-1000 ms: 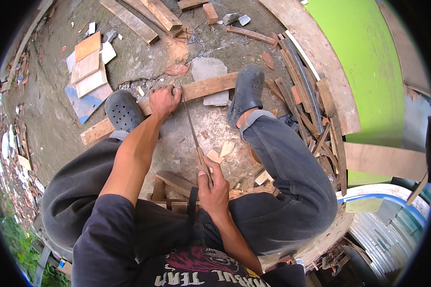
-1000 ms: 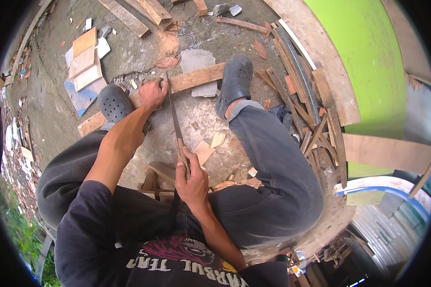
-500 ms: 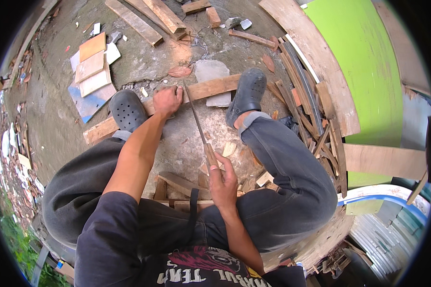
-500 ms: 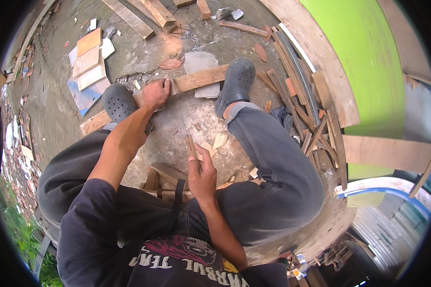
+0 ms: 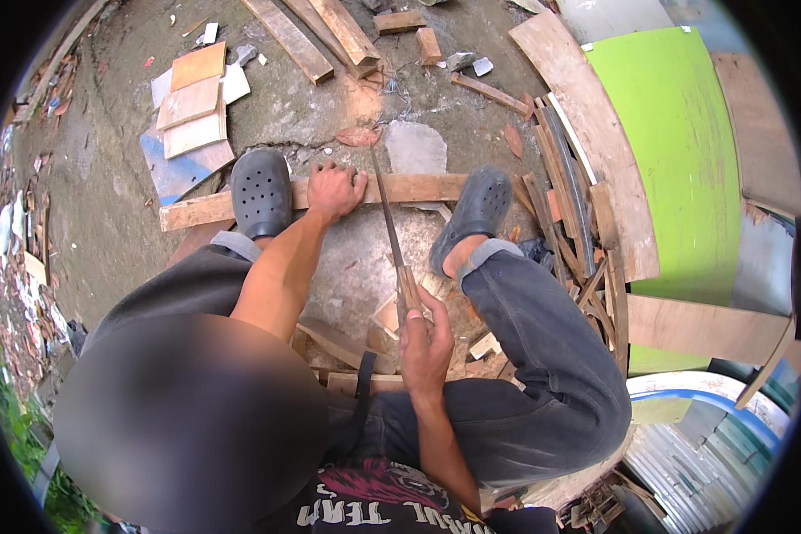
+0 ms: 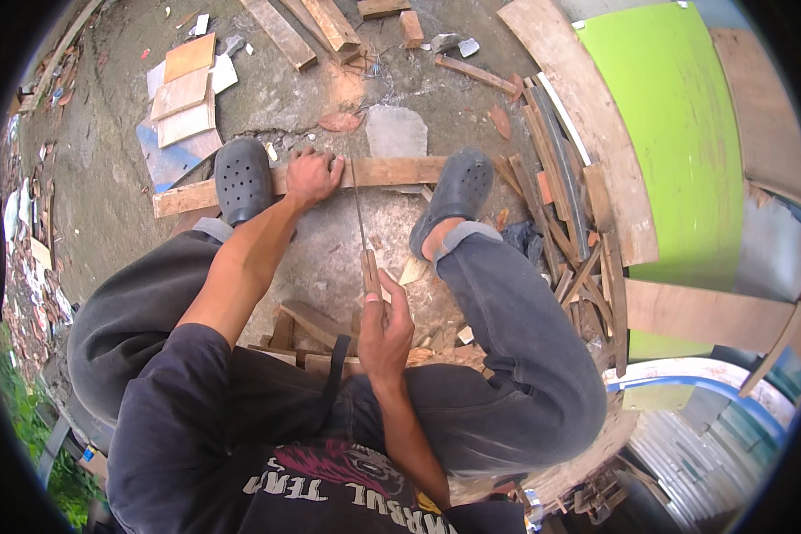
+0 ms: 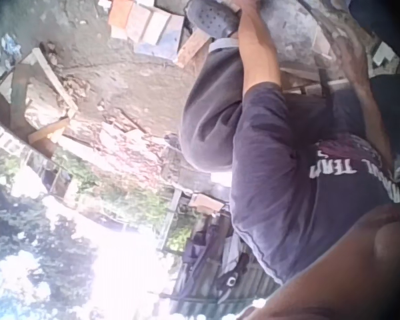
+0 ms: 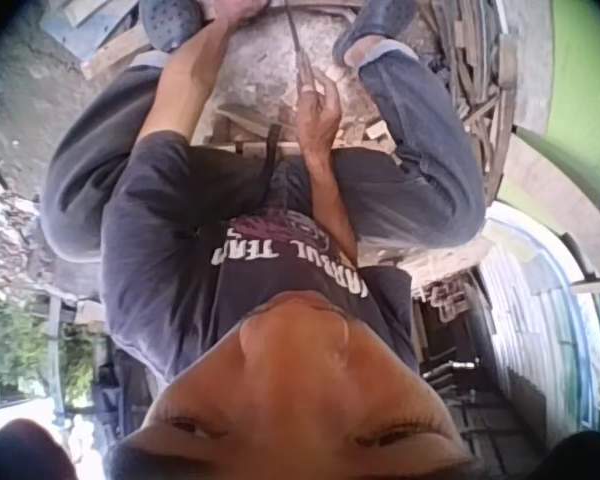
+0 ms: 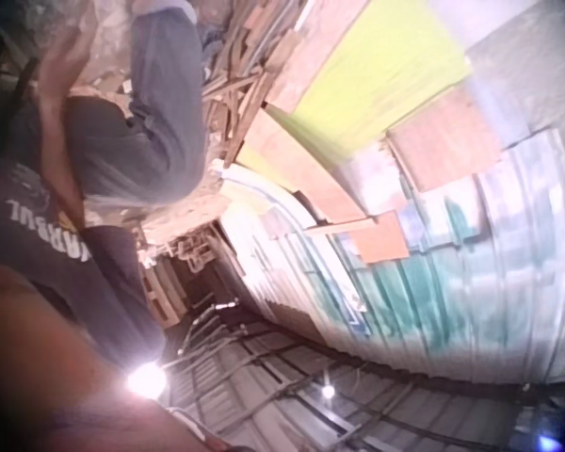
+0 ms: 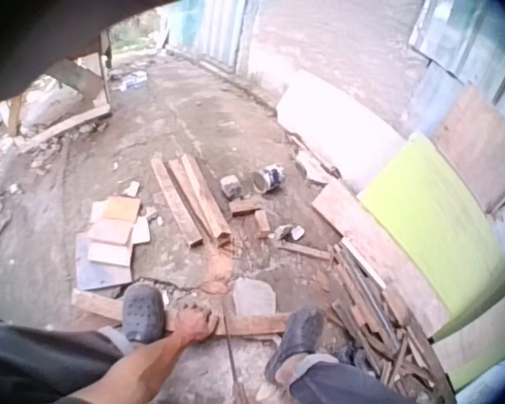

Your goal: The person sits on the ground and uses a hand saw to cut a wooden plank placed between their feet. They hold the plank steady with one hand and saw back and forth with the other, producing sawdust as they work.

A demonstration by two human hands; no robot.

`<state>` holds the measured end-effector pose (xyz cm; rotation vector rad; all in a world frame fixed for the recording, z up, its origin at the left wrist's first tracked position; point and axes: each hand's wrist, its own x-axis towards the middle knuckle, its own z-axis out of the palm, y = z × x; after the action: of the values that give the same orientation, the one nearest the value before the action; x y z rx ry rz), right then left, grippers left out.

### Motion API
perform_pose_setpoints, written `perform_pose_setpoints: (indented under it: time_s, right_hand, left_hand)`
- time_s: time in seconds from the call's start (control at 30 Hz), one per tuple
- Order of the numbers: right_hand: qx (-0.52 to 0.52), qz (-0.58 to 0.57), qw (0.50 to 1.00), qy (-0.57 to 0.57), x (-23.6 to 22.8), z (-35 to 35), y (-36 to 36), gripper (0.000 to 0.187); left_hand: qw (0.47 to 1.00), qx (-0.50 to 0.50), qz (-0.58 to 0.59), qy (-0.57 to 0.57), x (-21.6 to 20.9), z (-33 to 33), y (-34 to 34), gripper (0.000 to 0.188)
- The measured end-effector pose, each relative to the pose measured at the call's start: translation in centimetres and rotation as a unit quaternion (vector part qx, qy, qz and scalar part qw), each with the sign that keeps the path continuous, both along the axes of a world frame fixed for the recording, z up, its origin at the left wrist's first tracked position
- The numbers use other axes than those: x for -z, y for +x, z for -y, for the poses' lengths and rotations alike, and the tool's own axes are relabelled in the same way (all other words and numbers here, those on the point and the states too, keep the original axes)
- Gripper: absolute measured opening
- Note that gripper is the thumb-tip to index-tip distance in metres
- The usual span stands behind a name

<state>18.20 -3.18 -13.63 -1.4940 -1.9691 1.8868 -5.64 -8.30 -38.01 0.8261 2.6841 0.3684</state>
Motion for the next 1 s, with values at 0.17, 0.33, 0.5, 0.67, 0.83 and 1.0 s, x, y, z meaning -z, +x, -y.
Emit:
perform_pose_setpoints:
  time_s: [0.17, 0.33, 0.5, 0.67, 0.83, 1.0]
  right_hand:
    - [-0.004, -0.004, 1.000, 0.015, 0.1, 0.2, 0.1, 0.039]
    - [-0.026, -0.017, 0.998, 0.048, 1.1, -0.4, -0.1, 0.038]
    - [0.013, -0.018, 0.999, 0.027, 0.7, -0.2, -1.5, 0.038]
    - [-0.039, -0.027, 0.994, 0.095, -0.1, -0.2, -1.3, 0.039]
    - [-0.016, -0.009, 0.997, 0.076, -1.7, 0.1, 0.0, 0.039]
    - [-0.013, -0.001, 0.999, 0.043, -0.7, 0.3, 0.0, 0.038]
  left_hand:
    - [0.997, -0.007, 0.063, -0.032, -1.0, -0.4, -1.1, 0.051]
    - [0.999, -0.032, -0.011, 0.008, 0.7, 0.2, -0.6, 0.048]
    - [1.000, -0.026, 0.008, -0.011, -0.3, -0.7, -1.0, 0.049]
    - [0.999, -0.038, 0.010, -0.013, 0.0, -0.1, -0.8, 0.050]
    - [1.000, 0.003, 0.003, -0.014, -0.4, 0.1, -0.4, 0.050]
    - [0.997, 0.017, -0.067, 0.032, 0.3, 0.0, 0.2, 0.047]
